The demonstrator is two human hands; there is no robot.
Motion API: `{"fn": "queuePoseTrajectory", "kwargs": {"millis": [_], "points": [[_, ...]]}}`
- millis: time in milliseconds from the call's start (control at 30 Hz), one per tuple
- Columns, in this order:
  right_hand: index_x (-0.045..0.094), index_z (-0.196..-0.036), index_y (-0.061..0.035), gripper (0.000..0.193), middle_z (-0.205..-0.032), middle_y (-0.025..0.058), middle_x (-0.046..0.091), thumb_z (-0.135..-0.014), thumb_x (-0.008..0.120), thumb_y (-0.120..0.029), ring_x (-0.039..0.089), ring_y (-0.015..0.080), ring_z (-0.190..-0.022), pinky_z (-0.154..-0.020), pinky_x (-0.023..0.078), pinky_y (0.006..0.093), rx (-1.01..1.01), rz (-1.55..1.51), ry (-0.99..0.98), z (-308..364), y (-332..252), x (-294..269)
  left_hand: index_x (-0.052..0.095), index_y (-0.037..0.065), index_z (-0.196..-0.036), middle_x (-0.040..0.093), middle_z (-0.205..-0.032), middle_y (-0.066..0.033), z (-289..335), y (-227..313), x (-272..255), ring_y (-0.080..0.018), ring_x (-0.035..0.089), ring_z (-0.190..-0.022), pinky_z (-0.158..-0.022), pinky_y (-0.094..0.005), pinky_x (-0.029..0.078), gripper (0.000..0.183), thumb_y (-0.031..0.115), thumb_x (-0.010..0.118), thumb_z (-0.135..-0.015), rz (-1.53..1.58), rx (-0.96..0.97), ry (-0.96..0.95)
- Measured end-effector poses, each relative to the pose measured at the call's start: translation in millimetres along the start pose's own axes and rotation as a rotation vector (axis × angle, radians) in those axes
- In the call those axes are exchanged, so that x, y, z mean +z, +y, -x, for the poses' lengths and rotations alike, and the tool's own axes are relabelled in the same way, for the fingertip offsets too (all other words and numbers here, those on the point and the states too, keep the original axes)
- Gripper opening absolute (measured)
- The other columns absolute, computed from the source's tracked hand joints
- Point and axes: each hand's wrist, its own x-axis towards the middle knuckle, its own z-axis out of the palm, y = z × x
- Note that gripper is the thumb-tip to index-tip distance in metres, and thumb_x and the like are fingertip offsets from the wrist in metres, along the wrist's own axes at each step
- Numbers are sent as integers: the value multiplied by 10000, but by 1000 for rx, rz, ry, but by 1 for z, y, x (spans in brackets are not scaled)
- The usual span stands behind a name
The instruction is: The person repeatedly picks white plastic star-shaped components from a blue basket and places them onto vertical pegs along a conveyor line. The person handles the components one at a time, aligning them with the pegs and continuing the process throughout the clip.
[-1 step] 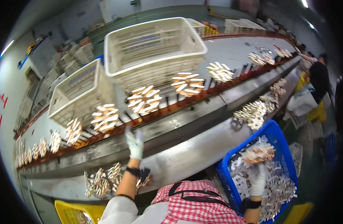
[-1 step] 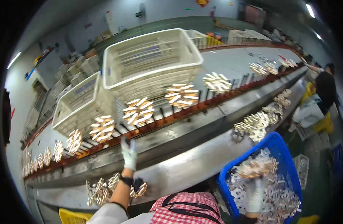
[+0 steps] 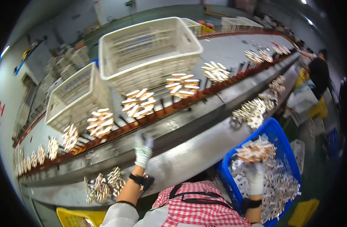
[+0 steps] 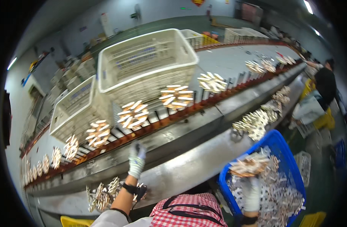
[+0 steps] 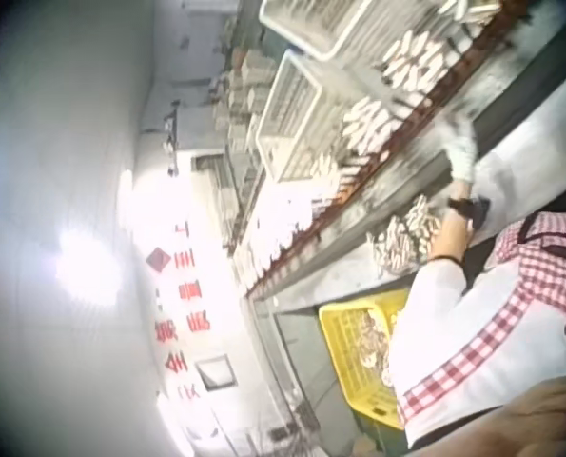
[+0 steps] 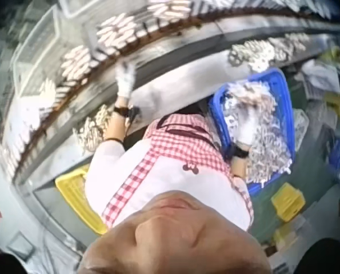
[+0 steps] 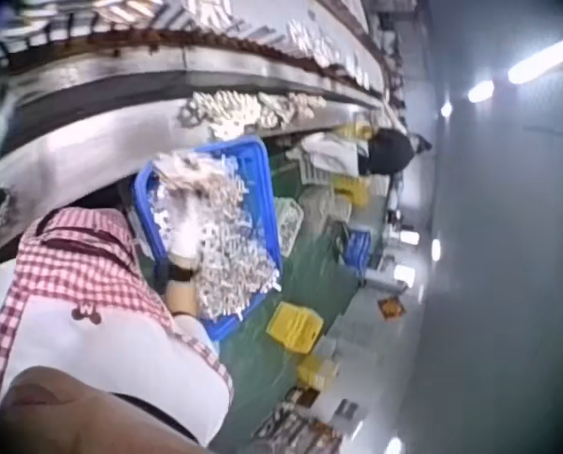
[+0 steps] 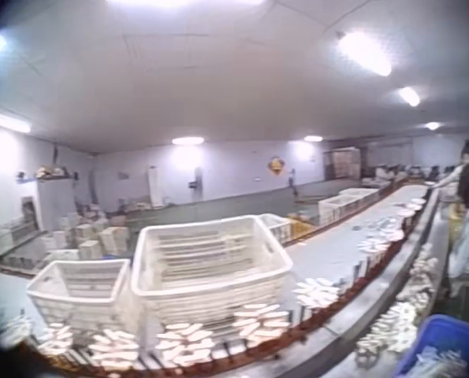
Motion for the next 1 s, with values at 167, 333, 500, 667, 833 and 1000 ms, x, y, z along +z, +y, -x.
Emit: {"fn": "queuePoseTrajectory", "kwargs": {"millis": [167,333,500,667,833,1000], "points": [[523,-1273,-90,549,-1273,119,563,-830,718,-348,544,315,-1170,-1005,443,483,-472,1014,-405,-36,24,61,521,30,-1320,498,-1393,-138,44,161,86,-253,469,-1298,-1078,-383,379,504,263,679,-902,437,7,-872],[658,-1105,-134,498,-1098,57,650,-706,789,-402,628,308,-1009,-908,487,503,-976,1314,-556,-47,-2,115,434,172,-1445,466,-1436,-137,45,189,128,-341,435,-1327,-1124,-457,350,556,300,579,-924,217,919,-948],[521,-1299,-86,513,-1254,71,590,-851,714,-245,586,230,-1143,-980,496,389,-615,1135,-564,-65,4,73,390,172,-1464,418,-1463,-136,44,199,177,-356,425,-1329,-1110,-476,371,658,430,573,-887,809,28,-1379],[487,-1338,-43,647,-1218,54,602,-864,719,-416,567,134,-1120,-969,469,299,70,42,-157,-78,15,40,345,172,-1484,370,-1491,-135,29,220,231,-370,414,-1331,-1097,-494,392,775,560,567,-851,1430,-578,-1288],[527,-1265,-22,451,-1151,57,596,-957,620,-337,548,129,-1047,-957,428,281,-96,379,155,-91,-49,52,300,172,-1503,322,-1518,-134,7,227,280,-385,404,-1332,-1083,-512,413,900,690,560,-814,1681,-747,-1234],[487,-1291,-44,442,-1239,77,548,-925,649,-231,527,164,-1126,-992,417,315,-323,401,1,-112,-69,53,343,160,-1479,392,-1473,-124,9,213,325,-354,423,-1318,-1083,-513,403,789,643,506,-877,1738,-887,-1337]]}}
